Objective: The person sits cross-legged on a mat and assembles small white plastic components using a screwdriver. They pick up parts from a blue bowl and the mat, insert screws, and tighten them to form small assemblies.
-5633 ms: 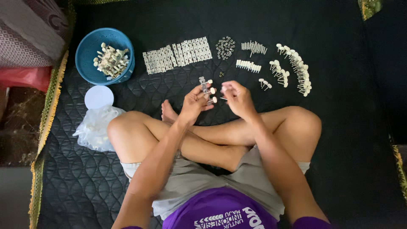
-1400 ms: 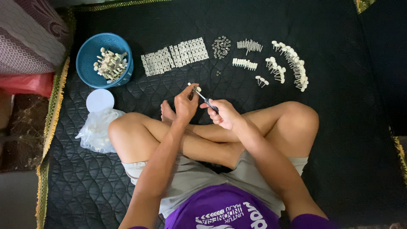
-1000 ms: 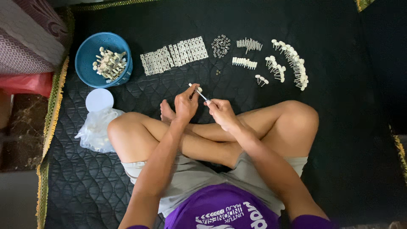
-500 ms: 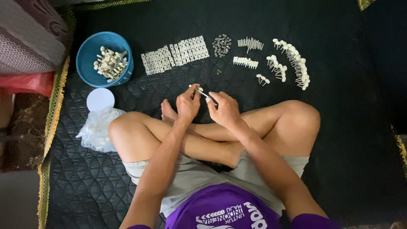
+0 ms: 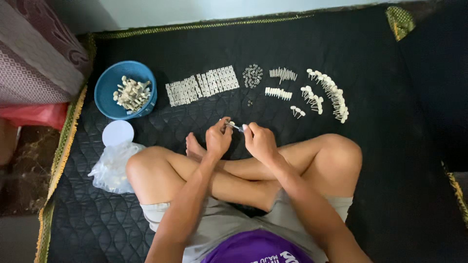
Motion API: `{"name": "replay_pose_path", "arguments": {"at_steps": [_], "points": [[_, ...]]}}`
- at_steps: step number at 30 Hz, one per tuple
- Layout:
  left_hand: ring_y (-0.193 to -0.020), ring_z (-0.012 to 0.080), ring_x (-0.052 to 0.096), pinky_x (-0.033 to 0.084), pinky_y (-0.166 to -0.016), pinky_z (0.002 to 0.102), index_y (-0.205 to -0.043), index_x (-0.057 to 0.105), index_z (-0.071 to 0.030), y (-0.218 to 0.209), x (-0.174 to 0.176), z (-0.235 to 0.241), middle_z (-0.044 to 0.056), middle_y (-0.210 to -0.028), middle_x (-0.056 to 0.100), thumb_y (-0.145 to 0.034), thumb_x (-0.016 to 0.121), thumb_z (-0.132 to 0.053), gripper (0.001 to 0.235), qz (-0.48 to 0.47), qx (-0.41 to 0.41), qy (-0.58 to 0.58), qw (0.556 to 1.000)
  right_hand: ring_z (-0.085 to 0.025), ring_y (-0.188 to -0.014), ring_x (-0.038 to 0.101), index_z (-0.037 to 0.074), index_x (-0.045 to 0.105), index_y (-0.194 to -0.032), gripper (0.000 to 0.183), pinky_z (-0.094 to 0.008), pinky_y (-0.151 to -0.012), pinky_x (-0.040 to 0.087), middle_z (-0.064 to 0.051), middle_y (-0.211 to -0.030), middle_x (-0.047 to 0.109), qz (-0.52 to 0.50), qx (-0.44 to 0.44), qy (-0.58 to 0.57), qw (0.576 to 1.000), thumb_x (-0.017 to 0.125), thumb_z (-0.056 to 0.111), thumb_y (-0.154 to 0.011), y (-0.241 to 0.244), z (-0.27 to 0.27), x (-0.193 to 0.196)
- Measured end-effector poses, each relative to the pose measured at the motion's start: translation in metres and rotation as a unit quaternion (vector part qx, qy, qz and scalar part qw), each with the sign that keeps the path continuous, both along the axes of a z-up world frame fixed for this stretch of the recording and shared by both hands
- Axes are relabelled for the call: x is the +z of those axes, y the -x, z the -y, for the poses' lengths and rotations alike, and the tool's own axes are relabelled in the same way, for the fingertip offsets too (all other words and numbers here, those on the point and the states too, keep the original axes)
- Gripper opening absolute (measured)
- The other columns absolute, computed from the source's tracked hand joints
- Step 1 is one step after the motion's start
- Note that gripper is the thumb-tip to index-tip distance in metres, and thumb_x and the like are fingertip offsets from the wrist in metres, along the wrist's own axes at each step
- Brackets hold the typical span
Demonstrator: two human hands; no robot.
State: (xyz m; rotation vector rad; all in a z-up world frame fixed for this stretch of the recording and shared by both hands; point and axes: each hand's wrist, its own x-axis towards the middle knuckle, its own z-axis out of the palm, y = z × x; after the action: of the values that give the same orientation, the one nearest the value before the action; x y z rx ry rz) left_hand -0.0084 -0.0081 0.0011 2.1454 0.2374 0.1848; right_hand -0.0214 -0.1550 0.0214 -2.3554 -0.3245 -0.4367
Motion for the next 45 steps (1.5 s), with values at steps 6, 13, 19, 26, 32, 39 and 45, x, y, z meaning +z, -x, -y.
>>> {"name": "replay_pose_path", "arguments": {"at_steps": [6,13,19,26,32,39,45], "points": [[-0.061,0.0249,0.065,0.051,-0.068,0.037,-0.101,0.067,-0.009,-0.005,0.002,-0.004,0.011,-0.069,0.067,-0.076,0.056,-0.008,0.028,-0.001,0.006,0.076,0.997,-0.031,-0.068,0.06,0.011,0.062,-0.085,0.009,-0.037,-0.057,0.049,-0.01,-0.078,0.055,0.088,0.061,-0.027,0.994,0.061,0.008,-0.077,0.008,-0.011,0.029],[-0.079,0.0353,0.062,0.048,-0.073,0.043,-0.098,0.069,-0.012,-0.001,0.0,-0.001,0.015,-0.077,0.067,-0.073,0.059,-0.011,0.027,0.014,0.029,0.05,0.998,-0.027,-0.062,0.064,0.009,0.06,-0.089,0.026,-0.036,-0.051,0.05,-0.009,-0.072,0.061,0.038,0.0,0.068,0.997,0.05,0.034,-0.088,0.004,-0.012,-0.008],[-0.075,0.0299,0.065,0.05,-0.072,0.039,-0.096,0.069,-0.013,-0.003,0.005,0.001,0.012,-0.077,0.069,-0.072,0.057,-0.013,0.027,-0.005,0.038,0.064,0.997,-0.031,-0.061,0.061,0.016,0.058,-0.088,0.009,-0.039,-0.052,0.051,-0.006,-0.076,0.055,0.076,0.062,0.026,0.995,0.057,0.017,-0.079,0.006,-0.008,0.025],[-0.075,0.0266,0.066,0.051,-0.073,0.036,-0.099,0.069,-0.011,0.0,0.013,0.001,0.009,-0.077,0.07,-0.073,0.055,-0.014,0.03,-0.018,0.031,0.071,0.997,-0.026,-0.051,0.061,0.015,0.055,-0.082,0.017,-0.035,-0.045,0.05,-0.004,-0.062,0.053,0.063,-0.011,0.068,0.996,0.053,0.032,-0.084,-0.002,-0.014,-0.005],[-0.08,0.0281,0.066,0.051,-0.073,0.038,-0.098,0.07,-0.013,-0.002,0.005,0.0,0.01,-0.082,0.07,-0.072,0.056,-0.015,0.03,-0.025,0.036,0.071,0.997,-0.032,-0.063,0.061,0.012,0.057,-0.087,0.013,-0.038,-0.052,0.051,-0.007,-0.076,0.055,0.11,0.076,0.008,0.991,0.061,0.013,-0.074,0.001,-0.014,0.029],[-0.077,0.0276,0.067,0.051,-0.074,0.037,-0.098,0.069,-0.012,-0.004,0.003,0.0,0.01,-0.08,0.07,-0.072,0.057,-0.014,0.028,-0.026,0.047,0.078,0.996,-0.025,-0.043,0.059,0.014,0.055,-0.075,0.023,-0.032,-0.04,0.048,-0.004,-0.054,0.055,0.117,-0.039,0.123,0.985,0.048,0.032,-0.086,-0.006,-0.012,0.003],[-0.07,0.0109,0.065,0.047,-0.068,0.026,-0.099,0.067,-0.015,-0.007,-0.002,-0.004,-0.001,-0.076,0.072,-0.075,0.05,-0.018,0.029,-0.032,0.013,0.055,0.998,-0.029,-0.071,0.055,0.009,0.051,-0.088,0.008,-0.037,-0.063,0.043,-0.009,-0.08,0.05,0.052,0.084,-0.049,0.994,0.055,0.008,-0.08,0.001,-0.008,0.035]]}}
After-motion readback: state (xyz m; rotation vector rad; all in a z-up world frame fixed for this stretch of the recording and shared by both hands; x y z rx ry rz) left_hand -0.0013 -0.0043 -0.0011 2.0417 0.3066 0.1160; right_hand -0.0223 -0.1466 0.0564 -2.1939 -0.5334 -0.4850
